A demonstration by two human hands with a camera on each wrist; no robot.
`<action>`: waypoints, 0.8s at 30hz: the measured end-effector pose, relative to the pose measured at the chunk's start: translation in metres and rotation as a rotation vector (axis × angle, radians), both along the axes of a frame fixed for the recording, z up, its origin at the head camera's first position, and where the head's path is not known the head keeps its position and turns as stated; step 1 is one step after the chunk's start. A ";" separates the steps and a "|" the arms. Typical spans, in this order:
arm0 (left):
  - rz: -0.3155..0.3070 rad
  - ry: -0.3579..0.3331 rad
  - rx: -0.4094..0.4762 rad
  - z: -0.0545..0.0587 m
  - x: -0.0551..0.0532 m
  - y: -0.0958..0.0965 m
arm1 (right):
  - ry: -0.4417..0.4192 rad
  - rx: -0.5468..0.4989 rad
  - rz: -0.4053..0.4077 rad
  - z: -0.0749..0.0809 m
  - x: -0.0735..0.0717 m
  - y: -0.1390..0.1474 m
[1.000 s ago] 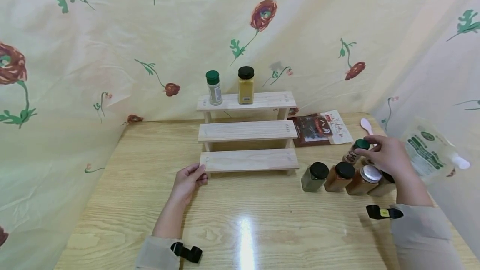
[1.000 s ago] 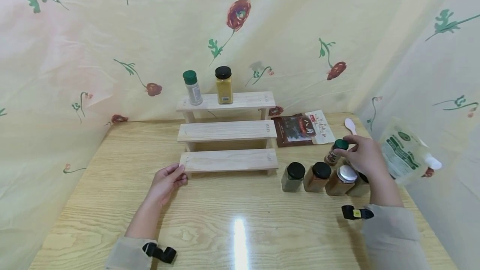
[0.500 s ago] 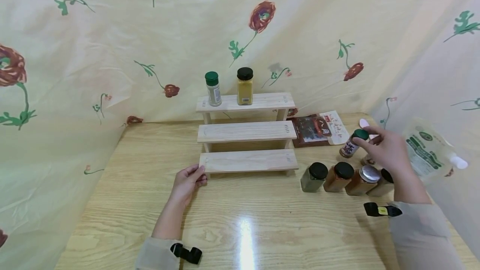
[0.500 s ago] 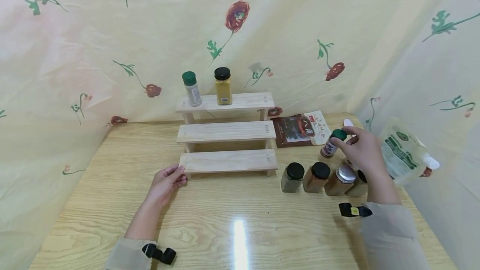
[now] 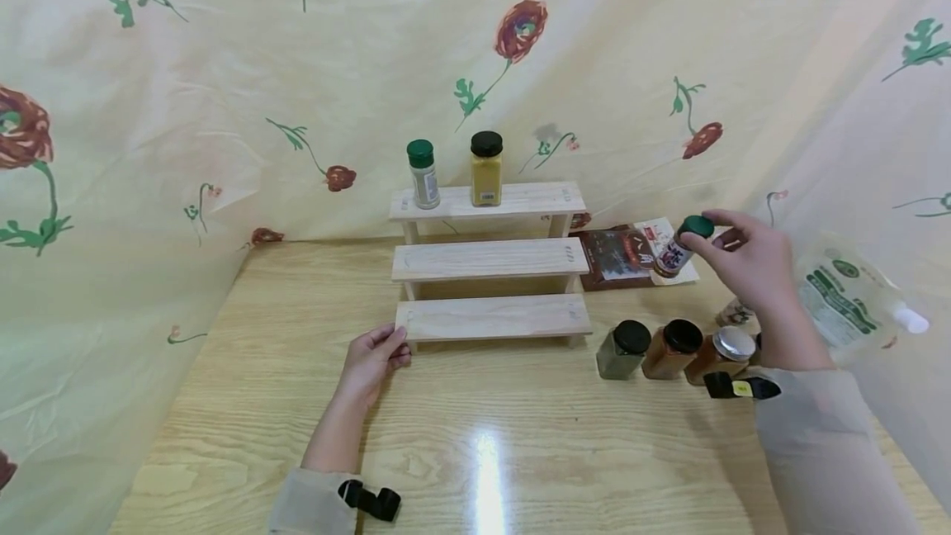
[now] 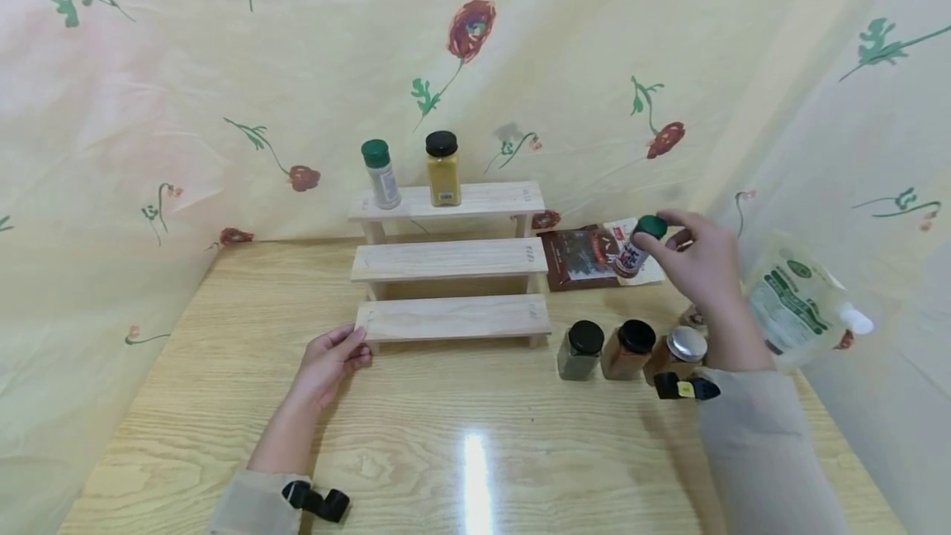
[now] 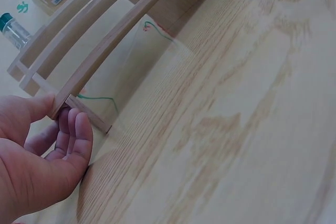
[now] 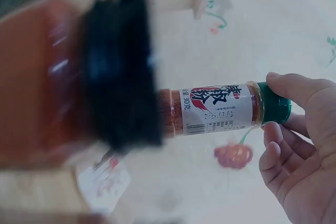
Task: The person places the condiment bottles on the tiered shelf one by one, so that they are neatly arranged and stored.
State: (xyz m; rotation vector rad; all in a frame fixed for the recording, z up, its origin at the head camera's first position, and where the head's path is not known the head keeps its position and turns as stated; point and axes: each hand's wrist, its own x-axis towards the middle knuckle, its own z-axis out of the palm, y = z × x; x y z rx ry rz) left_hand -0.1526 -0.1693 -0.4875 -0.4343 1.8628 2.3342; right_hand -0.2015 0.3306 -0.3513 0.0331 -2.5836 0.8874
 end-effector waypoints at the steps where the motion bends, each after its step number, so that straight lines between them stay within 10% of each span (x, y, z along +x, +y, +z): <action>1: 0.002 0.000 -0.001 0.000 -0.001 0.000 | 0.015 -0.001 0.006 0.003 -0.002 -0.003; 24: 0.009 -0.006 -0.002 -0.001 0.000 0.000 | 0.135 -0.047 0.210 0.057 -0.042 -0.074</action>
